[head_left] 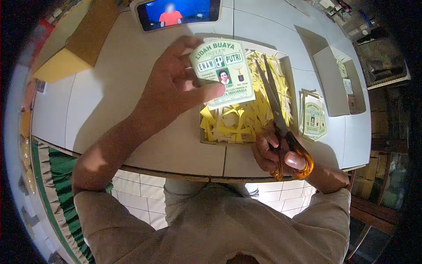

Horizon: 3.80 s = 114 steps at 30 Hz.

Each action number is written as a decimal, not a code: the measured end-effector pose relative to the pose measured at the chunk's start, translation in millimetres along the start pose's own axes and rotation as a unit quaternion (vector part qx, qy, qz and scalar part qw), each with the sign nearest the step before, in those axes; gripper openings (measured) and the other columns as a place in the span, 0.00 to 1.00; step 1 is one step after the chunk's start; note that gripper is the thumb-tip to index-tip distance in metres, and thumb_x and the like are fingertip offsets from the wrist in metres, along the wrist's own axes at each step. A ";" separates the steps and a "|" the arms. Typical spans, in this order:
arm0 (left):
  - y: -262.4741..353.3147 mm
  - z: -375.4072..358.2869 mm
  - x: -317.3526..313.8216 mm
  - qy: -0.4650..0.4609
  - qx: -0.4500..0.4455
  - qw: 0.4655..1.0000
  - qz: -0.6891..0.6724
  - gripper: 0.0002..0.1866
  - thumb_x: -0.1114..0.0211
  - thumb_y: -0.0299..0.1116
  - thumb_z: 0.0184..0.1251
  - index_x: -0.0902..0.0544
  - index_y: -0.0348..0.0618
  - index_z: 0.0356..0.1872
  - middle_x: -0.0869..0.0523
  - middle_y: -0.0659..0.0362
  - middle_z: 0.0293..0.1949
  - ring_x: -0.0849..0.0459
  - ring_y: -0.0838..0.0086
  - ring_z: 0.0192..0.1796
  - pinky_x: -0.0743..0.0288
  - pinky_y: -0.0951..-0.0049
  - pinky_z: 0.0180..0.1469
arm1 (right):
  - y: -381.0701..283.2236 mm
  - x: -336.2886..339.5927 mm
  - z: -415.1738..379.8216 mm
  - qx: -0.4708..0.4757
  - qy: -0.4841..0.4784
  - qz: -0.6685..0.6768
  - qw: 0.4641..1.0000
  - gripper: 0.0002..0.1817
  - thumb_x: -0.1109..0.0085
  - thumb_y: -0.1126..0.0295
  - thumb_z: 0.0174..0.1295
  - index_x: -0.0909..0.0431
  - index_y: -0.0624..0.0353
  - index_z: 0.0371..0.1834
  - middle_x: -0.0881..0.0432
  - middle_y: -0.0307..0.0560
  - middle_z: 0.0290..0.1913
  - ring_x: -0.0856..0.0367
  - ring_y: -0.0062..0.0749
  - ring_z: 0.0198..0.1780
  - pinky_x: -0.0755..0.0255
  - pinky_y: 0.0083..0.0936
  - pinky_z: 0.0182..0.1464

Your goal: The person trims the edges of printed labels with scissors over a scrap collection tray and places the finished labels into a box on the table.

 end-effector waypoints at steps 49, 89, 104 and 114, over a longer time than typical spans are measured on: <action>5.8 -27.6 -40.8 -0.009 0.021 0.979 -0.204 0.25 0.34 0.15 0.44 0.42 0.47 0.33 0.29 0.61 0.34 0.25 0.75 0.44 0.28 0.74 0.46 | 12.2 -29.2 -12.2 0.048 -0.132 -0.134 0.981 0.22 0.40 0.65 0.49 0.44 0.55 0.37 0.42 0.40 0.31 0.42 0.26 0.31 0.45 0.23 0.32; 25.6 -44.6 -64.9 -0.103 -0.086 0.991 -0.008 0.16 0.44 0.20 0.52 0.38 0.41 0.41 0.32 0.56 0.38 0.33 0.73 0.43 0.42 0.70 0.50 | 15.2 -43.5 -7.4 0.085 -0.115 -0.038 0.989 0.42 0.43 0.71 0.50 0.59 0.59 0.65 0.42 0.51 0.59 0.35 0.37 0.57 0.41 0.36 0.57; 24.0 -49.9 -73.6 -0.150 -0.058 0.986 -0.045 0.13 0.42 0.24 0.55 0.36 0.42 0.39 0.32 0.58 0.36 0.33 0.73 0.41 0.42 0.72 0.49 | 37.0 -24.2 -27.5 0.105 -0.163 -0.070 0.978 0.47 0.42 0.71 0.50 0.67 0.61 0.67 0.52 0.54 0.66 0.50 0.41 0.68 0.56 0.39 0.67; 26.0 -51.2 -74.7 -0.163 -0.070 0.984 -0.024 0.15 0.41 0.24 0.54 0.37 0.42 0.40 0.32 0.57 0.36 0.32 0.73 0.41 0.40 0.71 0.48 | 34.3 -34.7 -21.4 0.107 -0.172 -0.011 0.979 0.48 0.42 0.72 0.50 0.68 0.60 0.67 0.50 0.54 0.66 0.50 0.42 0.67 0.56 0.39 0.67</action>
Point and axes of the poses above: each hand's wrist, its own z-axis towards the middle knuckle, its own x-axis out of the back of the hand, y = z × x, the point moved 10 cm from there along z, towards the middle knuckle
